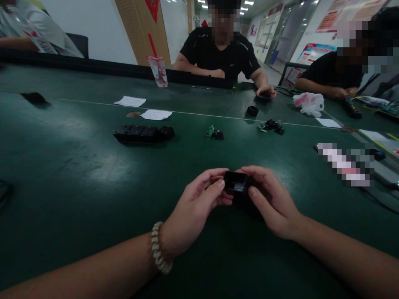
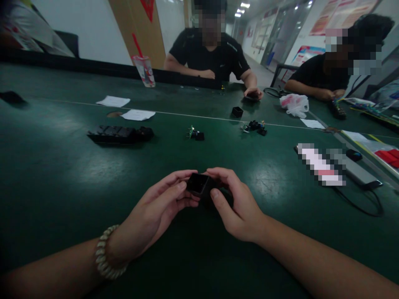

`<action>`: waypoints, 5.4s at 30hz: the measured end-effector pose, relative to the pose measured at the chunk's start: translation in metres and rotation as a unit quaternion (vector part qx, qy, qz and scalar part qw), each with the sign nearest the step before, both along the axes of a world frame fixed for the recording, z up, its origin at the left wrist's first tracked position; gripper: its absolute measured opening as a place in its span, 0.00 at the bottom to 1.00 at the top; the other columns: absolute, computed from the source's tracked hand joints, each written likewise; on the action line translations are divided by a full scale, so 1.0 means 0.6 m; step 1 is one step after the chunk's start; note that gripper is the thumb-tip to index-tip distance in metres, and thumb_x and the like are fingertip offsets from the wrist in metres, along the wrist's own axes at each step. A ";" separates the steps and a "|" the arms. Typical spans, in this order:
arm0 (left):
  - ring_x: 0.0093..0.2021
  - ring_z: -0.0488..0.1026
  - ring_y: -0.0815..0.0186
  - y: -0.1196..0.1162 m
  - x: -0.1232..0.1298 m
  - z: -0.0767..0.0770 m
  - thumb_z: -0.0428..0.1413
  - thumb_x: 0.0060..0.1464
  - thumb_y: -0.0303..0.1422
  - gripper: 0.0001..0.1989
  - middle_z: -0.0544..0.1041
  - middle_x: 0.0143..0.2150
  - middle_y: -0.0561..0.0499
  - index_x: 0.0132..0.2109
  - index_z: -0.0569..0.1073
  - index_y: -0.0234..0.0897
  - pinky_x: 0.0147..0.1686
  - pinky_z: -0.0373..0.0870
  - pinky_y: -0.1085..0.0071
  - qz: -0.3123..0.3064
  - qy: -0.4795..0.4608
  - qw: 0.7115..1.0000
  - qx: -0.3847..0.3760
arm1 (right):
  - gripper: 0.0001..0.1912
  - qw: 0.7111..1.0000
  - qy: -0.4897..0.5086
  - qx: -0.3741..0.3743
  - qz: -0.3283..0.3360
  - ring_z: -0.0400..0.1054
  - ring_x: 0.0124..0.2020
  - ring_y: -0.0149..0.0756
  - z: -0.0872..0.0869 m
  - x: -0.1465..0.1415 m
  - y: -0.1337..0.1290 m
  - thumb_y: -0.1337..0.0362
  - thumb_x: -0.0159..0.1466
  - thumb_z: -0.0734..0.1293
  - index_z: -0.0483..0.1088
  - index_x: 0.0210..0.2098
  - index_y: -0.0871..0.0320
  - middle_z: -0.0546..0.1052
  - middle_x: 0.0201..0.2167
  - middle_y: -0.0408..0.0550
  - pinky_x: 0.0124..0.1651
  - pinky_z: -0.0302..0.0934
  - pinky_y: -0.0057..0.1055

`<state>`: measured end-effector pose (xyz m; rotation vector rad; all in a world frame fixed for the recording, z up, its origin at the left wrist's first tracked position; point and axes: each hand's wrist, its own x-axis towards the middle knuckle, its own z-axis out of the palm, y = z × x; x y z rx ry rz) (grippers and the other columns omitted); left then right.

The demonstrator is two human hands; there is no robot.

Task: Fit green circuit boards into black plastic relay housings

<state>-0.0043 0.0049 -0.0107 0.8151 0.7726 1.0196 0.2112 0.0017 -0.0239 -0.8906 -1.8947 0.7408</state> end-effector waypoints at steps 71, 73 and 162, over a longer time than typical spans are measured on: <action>0.47 0.77 0.58 -0.001 -0.002 -0.002 0.65 0.63 0.37 0.14 0.79 0.51 0.45 0.54 0.77 0.40 0.43 0.78 0.62 0.022 0.035 0.999 0.005 | 0.26 0.999 0.007 -0.038 0.013 0.79 0.45 0.37 0.004 -0.004 0.002 0.66 0.70 0.71 0.65 0.65 0.47 0.79 0.50 0.48 0.47 0.78 0.34; 0.47 0.77 0.59 -0.001 -0.002 -0.003 0.66 0.63 0.36 0.14 0.79 0.50 0.46 0.53 0.77 0.40 0.43 0.78 0.63 0.021 0.031 0.999 0.005 | 0.25 0.999 0.002 -0.036 0.011 0.79 0.46 0.38 0.004 -0.004 0.002 0.66 0.70 0.71 0.66 0.64 0.48 0.79 0.51 0.49 0.47 0.78 0.35; 0.51 0.77 0.58 -0.001 -0.001 0.005 0.67 0.60 0.31 0.10 0.81 0.48 0.48 0.49 0.79 0.40 0.55 0.73 0.57 0.002 0.066 0.997 0.050 | 0.28 0.999 -0.051 -0.008 0.015 0.74 0.42 0.40 0.012 -0.005 0.005 0.66 0.68 0.71 0.66 0.66 0.50 0.74 0.45 0.49 0.42 0.72 0.39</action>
